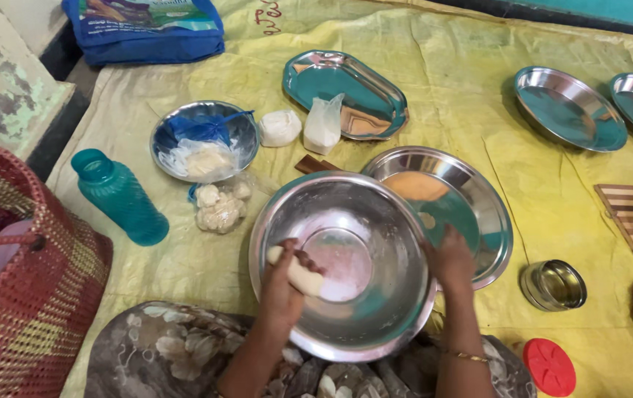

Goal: The person kneads dough in a metal bowl, shapes it into small balls, and places them into a plastic bag. They then roll a piece of dough on a wooden board.

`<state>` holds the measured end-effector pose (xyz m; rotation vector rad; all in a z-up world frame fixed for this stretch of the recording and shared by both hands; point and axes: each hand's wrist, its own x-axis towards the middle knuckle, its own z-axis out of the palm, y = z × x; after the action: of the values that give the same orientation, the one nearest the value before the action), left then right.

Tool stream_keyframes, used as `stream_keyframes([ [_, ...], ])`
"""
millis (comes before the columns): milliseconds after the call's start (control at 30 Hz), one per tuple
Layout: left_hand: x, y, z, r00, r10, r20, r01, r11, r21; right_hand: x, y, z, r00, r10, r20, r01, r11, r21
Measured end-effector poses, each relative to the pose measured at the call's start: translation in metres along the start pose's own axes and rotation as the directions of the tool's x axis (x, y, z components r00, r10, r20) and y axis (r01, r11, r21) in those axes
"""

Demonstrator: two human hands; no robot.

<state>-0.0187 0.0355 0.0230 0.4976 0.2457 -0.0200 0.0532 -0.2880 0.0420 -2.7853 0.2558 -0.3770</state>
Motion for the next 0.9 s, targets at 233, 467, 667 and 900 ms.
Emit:
stream_keyframes([
  [233, -0.006, 0.05, -0.026, 0.975, 0.048, -0.217, -0.043, 0.999, 0.031, 0.011, 0.089, 0.054, 0.756, 0.234, 0.611, -0.58, 0.673, 0.46],
  [467, 0.0, 0.062, -0.043, 0.979, 0.105, -0.174, -0.094, 0.993, 0.07, 0.01, 0.082, 0.055, 0.803, 0.182, 0.567, -0.563, 0.545, 0.622],
  [667, 0.004, 0.077, -0.045, 0.972, 0.091, -0.216, -0.094, 0.996, -0.004, 0.007, 0.078, 0.045, 0.788, 0.272, 0.552, -0.615, 0.378, 0.692],
  [900, 0.008, 0.102, -0.035, 0.895, 0.134, -0.425, -0.139, 0.99, 0.019, 0.036, 0.065, 0.048, 0.849, 0.312, 0.426, -0.511, 0.277, 0.814],
])
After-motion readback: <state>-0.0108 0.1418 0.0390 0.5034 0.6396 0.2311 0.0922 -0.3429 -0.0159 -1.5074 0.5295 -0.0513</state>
